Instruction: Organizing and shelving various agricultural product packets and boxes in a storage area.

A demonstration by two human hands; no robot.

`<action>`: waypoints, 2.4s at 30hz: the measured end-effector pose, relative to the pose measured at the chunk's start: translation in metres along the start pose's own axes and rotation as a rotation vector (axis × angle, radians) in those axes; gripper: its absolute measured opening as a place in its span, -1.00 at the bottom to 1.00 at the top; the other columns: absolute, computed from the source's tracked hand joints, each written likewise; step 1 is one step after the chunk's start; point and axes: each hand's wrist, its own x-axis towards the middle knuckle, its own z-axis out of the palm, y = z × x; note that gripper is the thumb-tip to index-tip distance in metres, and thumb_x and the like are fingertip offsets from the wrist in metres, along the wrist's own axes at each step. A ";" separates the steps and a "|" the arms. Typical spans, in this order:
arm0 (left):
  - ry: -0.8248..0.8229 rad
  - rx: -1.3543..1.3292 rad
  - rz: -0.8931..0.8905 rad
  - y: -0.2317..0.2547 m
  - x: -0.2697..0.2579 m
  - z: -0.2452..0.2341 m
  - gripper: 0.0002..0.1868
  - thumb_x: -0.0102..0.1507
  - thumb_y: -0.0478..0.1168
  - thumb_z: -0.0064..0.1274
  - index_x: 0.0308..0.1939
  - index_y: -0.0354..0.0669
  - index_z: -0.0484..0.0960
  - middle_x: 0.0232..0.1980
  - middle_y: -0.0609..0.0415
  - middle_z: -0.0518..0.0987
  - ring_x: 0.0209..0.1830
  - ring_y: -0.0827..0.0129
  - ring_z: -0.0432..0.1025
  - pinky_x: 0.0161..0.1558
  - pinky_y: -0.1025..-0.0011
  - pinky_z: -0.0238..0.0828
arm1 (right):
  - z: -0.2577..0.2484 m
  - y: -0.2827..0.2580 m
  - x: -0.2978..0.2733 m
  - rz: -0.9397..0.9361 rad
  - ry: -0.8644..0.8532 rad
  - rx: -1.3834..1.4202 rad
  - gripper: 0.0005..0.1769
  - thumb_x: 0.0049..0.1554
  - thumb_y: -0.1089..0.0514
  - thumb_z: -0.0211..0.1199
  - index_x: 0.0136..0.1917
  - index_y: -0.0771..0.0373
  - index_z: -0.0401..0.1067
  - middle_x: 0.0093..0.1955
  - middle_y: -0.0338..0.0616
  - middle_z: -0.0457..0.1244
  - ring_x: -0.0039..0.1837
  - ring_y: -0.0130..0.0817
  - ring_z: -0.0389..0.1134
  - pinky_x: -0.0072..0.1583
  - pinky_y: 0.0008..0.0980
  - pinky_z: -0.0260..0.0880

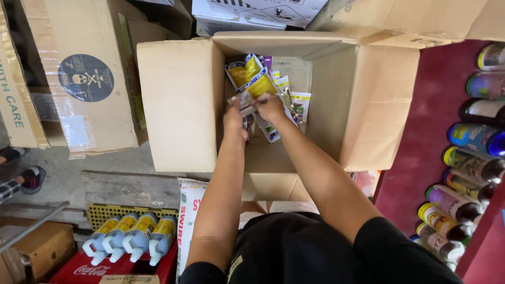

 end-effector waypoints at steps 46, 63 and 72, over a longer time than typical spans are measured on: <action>-1.252 0.173 0.555 -0.068 -0.461 0.027 -0.48 0.46 -0.20 -0.13 0.46 -0.40 0.28 0.48 -0.17 0.37 0.51 0.24 0.25 0.50 0.32 0.11 | -0.259 -0.118 -0.508 -0.549 0.847 0.839 -0.83 0.22 0.34 0.31 0.08 0.33 0.40 0.04 -0.14 0.41 0.07 -0.48 0.45 0.06 -0.48 0.54; -1.494 0.246 0.761 -0.212 -0.648 0.008 -0.55 0.44 -0.28 -0.08 0.39 -0.39 0.36 0.37 -0.12 0.48 0.41 0.25 0.36 0.45 0.28 0.24 | -0.331 -0.042 -0.724 -0.794 1.070 0.665 -0.81 0.30 0.35 0.23 0.18 0.38 0.37 0.07 -0.12 0.39 0.09 -0.50 0.42 0.12 -0.48 0.51; -1.664 0.291 0.854 -0.284 -0.726 -0.025 -0.49 0.42 -0.24 0.04 0.41 -0.40 0.37 0.33 -0.12 0.50 0.37 0.27 0.37 0.46 0.28 0.24 | -0.328 -0.019 -0.843 -0.868 1.293 0.569 -0.75 0.31 0.41 0.20 0.25 0.42 0.33 0.15 -0.04 0.39 0.19 -0.44 0.43 0.25 -0.45 0.48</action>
